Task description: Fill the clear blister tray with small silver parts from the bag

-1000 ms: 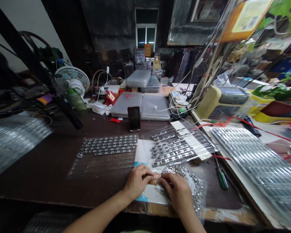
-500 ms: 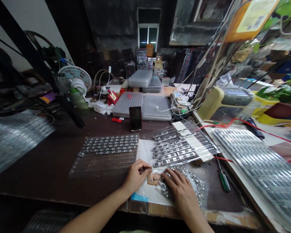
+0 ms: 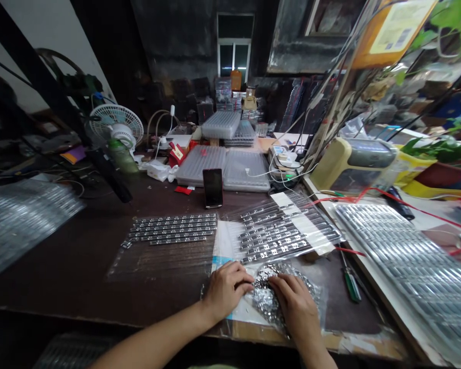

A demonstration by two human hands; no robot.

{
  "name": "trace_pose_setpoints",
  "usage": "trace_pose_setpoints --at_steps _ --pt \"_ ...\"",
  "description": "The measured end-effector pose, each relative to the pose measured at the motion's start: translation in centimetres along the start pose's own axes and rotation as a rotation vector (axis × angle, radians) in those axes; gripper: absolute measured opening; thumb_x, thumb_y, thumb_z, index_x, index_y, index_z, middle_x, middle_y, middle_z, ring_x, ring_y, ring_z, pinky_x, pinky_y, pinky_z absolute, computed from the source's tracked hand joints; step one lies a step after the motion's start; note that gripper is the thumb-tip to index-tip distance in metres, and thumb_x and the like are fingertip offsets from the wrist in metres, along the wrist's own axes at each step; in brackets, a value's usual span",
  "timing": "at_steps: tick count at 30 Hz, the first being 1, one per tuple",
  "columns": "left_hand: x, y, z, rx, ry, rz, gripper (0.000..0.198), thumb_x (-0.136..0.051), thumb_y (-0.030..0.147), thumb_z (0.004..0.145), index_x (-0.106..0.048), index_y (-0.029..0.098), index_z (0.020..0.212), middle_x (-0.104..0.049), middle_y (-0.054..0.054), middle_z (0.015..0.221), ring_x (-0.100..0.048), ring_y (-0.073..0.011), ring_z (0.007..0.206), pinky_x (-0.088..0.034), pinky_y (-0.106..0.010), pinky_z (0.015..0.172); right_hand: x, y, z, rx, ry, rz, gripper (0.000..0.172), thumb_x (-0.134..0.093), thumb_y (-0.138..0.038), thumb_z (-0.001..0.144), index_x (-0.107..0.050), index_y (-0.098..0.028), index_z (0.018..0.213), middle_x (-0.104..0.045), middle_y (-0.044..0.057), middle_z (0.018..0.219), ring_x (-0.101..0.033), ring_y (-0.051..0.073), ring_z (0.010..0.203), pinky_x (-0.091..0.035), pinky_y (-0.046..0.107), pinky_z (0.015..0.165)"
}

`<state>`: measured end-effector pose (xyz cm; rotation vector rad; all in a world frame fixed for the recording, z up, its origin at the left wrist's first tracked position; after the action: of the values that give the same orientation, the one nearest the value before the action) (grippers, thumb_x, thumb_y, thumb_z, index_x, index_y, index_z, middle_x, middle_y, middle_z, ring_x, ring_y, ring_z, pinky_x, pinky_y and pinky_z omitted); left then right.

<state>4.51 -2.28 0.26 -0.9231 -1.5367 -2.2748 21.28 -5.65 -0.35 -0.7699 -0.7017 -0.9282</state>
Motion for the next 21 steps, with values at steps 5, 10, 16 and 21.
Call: trace_pose_setpoints --at_steps 5,10,16,21 --pt "-0.3 -0.2 0.0 -0.043 0.014 0.028 0.017 -0.076 0.012 0.069 -0.074 0.023 0.082 -0.068 -0.002 0.080 -0.062 -0.0177 0.080 -0.047 -0.027 0.072 0.3 0.0 0.2 -0.005 0.065 0.032 0.018 -0.043 -0.029 0.094 -0.059 -0.022 0.093 -0.064 0.002 0.082 -0.057 0.015 0.076 -0.044 0.028 0.072" --pt "-0.6 -0.5 0.1 -0.022 -0.009 0.014 0.017 -0.077 0.011 0.068 -0.074 0.022 0.080 -0.069 -0.002 0.081 -0.062 -0.0176 0.079 -0.046 -0.028 0.072 0.0 0.2 0.0 -0.021 0.055 0.043 0.016 -0.043 -0.028 0.094 -0.058 -0.022 0.092 -0.064 0.002 0.082 -0.058 0.015 0.076 -0.045 0.028 0.072" --pt "-0.7 -0.8 0.1 -0.002 -0.015 -0.062 0.016 -0.076 0.010 0.068 -0.074 0.023 0.077 -0.069 -0.001 0.079 -0.062 -0.0164 0.078 -0.046 -0.026 0.072 0.3 0.4 0.1 -0.015 0.057 0.071 0.018 -0.043 -0.027 0.093 -0.060 -0.023 0.100 -0.066 0.003 0.089 -0.061 0.016 0.082 -0.047 0.029 0.075" --pt "3.8 -3.0 2.7 0.078 0.171 0.125 0.012 -0.070 0.015 0.076 -0.072 0.023 0.084 -0.069 -0.001 0.084 -0.059 -0.0184 0.083 -0.042 -0.031 0.078 0.6 -1.1 0.6 -0.037 0.056 0.145 0.017 -0.046 -0.028 0.092 -0.062 -0.022 0.094 -0.067 0.003 0.086 -0.062 0.015 0.078 -0.047 0.027 0.071"
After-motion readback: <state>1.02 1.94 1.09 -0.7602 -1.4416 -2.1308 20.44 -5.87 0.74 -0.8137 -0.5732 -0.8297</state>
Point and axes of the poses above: each hand's wrist, its own z-axis towards the middle knuckle, its own x-axis out of the back of the hand, y = z × x, the point moved 6 cm from there along z, towards the middle knuckle
